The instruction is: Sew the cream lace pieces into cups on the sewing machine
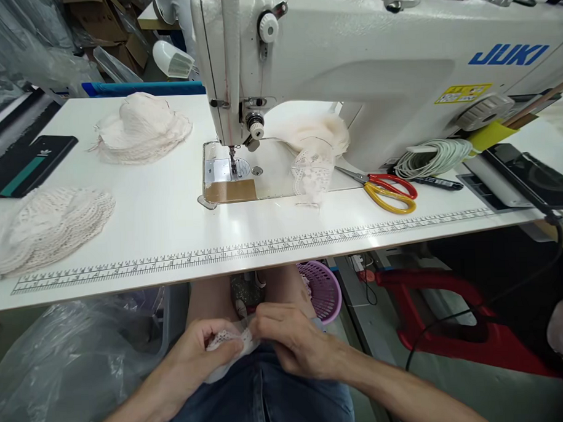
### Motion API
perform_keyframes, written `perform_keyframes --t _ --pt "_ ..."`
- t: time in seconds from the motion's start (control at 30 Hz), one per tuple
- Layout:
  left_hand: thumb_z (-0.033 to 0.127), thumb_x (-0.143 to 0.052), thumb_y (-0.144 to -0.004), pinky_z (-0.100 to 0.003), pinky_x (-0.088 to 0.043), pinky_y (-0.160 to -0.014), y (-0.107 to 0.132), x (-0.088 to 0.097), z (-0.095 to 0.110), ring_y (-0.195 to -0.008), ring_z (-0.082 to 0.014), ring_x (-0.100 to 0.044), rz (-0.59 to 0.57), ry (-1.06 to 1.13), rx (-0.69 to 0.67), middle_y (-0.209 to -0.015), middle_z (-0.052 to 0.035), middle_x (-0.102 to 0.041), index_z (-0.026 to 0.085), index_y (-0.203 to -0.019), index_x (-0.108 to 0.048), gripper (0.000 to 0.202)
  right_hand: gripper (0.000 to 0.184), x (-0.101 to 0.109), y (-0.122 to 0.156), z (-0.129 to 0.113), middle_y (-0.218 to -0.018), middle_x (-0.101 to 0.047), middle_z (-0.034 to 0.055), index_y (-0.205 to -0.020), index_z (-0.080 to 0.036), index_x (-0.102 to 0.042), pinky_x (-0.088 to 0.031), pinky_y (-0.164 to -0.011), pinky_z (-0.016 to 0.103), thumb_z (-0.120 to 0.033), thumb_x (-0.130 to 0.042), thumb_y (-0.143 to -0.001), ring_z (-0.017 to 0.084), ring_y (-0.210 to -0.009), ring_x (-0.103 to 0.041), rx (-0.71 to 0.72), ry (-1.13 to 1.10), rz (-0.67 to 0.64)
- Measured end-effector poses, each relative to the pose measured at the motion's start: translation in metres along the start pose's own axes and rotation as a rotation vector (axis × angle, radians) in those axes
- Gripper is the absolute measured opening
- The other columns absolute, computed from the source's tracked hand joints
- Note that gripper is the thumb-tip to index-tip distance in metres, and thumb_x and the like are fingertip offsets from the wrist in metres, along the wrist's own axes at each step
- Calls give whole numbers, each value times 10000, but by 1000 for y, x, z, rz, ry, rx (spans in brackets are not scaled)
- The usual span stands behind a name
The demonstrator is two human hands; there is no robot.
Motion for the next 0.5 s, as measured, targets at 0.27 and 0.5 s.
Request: perform_keyframes --t 0.27,0.5 --pt "456 -743 -664 -199 -295 -573 3 16 -18 -627 -108 -386 84 111 112 -648 31 -493 146 -687 -628 332 326 34 53 55 -698 -422 -3 -766 -193 -411 -270 -515 218 45 -322 -561 128 -579 -386 -223 420 19" --pt "440 -760 -660 -199 -327 -596 -2 12 -21 -654 -110 -442 76 158 162 -692 18 -554 154 -757 -673 314 240 55 89 68 -816 -565 74 -837 -159 -549 -340 -512 224 6 -376 -810 153 -655 -522 -402 672 105"
Point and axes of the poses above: each hand's wrist, its own y-axis away from the middle knuckle, its own x-axis out of the back of the hand, z = x × y, the point moved 9 cm from there along -y, towards the middle knuckle
